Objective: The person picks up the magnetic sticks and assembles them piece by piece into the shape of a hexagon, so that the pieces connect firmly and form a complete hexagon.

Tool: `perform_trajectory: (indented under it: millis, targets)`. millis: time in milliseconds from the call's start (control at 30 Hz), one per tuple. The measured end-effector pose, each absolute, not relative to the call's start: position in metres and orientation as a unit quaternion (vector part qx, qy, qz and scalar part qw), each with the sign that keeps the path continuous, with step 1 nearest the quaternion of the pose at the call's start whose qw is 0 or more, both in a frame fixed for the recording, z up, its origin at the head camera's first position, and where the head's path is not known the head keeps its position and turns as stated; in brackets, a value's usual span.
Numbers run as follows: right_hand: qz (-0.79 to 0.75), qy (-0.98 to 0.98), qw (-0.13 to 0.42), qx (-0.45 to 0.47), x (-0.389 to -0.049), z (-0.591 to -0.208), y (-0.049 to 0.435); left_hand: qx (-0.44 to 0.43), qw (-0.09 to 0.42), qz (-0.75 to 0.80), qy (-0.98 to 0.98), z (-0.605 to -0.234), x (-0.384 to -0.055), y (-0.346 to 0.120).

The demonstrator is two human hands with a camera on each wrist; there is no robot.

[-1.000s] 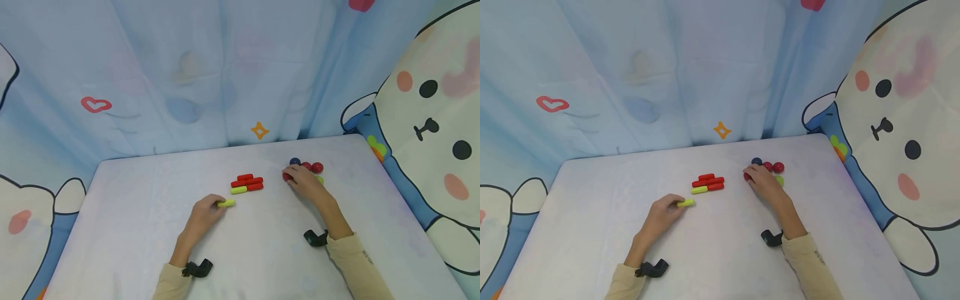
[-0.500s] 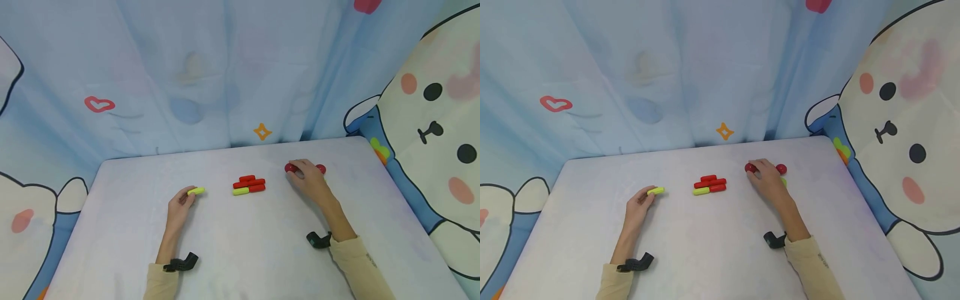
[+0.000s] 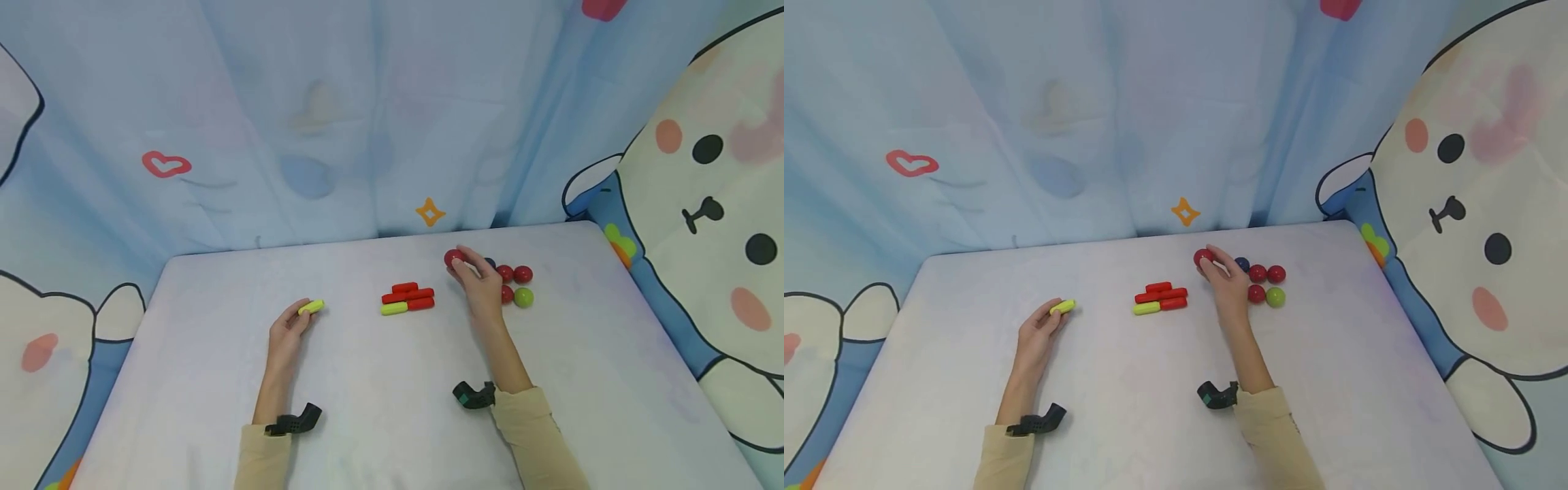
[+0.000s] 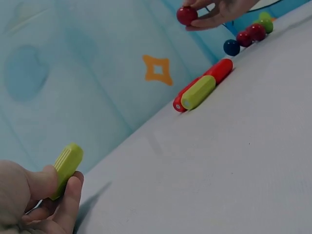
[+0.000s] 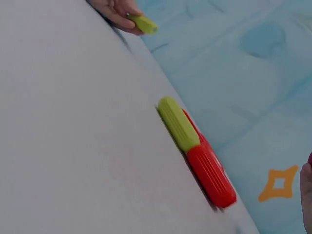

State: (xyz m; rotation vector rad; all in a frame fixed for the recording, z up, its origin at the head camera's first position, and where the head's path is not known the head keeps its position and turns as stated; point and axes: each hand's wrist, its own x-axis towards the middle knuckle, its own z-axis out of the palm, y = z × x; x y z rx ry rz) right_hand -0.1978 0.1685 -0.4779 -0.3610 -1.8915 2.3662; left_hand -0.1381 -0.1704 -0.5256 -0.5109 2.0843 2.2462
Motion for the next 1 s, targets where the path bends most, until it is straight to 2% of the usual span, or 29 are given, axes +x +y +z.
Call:
perform_trajectory:
  millis: [567,833,1000]
  targets:
    - [0.796,-0.594,-0.112,-0.036,-0.175,-0.509,0.038,-0.167,0.004,0.690,0.704,-0.530,-0.140,-0.168]
    - [0.784,-0.603,-0.149,-0.027,-0.167,-0.522,0.019,-0.153,-0.017,0.700,0.697,-0.530,-0.138,-0.167]
    - [0.735,-0.663,-0.143,-0.013,-0.166,-0.524,0.020,-0.145,-0.004,0.687,0.712,-0.528,-0.140,-0.166]
